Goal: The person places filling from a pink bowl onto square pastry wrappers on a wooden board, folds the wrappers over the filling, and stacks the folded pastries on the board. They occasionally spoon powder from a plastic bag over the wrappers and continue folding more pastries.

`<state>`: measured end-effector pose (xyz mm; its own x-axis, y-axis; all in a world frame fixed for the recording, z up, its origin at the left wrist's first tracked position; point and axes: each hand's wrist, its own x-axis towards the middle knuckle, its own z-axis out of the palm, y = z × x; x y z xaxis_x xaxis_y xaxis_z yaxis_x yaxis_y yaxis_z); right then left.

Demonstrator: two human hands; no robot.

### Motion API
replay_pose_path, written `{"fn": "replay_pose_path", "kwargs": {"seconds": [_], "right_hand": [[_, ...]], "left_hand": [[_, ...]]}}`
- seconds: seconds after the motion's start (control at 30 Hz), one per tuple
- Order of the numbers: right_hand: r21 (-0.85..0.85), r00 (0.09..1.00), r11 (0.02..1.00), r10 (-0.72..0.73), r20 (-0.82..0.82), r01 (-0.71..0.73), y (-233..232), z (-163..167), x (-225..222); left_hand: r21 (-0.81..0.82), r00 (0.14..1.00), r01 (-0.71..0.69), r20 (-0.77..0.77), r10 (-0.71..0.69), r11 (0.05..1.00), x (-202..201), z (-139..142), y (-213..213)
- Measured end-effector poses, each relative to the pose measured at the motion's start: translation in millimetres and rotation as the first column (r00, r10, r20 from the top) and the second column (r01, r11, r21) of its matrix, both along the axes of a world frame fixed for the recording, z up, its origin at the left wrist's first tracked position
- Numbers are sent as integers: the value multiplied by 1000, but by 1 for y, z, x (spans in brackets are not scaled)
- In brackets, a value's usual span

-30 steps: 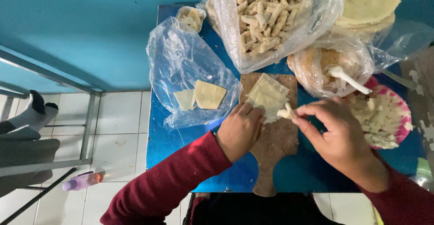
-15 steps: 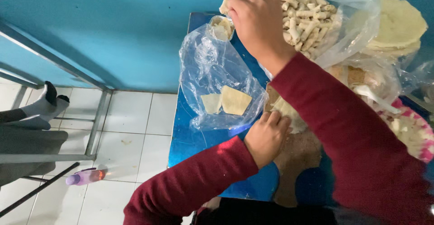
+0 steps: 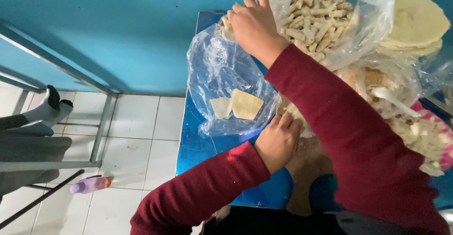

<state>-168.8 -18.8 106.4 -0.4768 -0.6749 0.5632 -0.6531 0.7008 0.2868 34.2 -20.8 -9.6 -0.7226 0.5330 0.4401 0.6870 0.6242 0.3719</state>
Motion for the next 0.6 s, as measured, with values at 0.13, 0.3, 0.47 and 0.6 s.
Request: {"fn": "replay_pose_path", "kwargs": {"seconds": [0.13, 0.3, 0.47, 0.6], "right_hand": [[-94, 982, 978, 187, 19, -184, 47, 18, 26], [-70, 989, 990, 127, 75, -121, 160, 46, 93], [66, 914, 956, -293, 282, 286, 276, 47, 142], [158, 846, 888, -460, 272, 432, 323, 23, 157]], "left_hand": [[68, 999, -29, 35, 27, 997, 0, 1, 4], [195, 997, -63, 57, 53, 979, 3, 4, 7], [216, 984, -149, 127, 123, 965, 3, 8, 7], [199, 988, -133, 104, 113, 971, 2, 12, 8]]}}
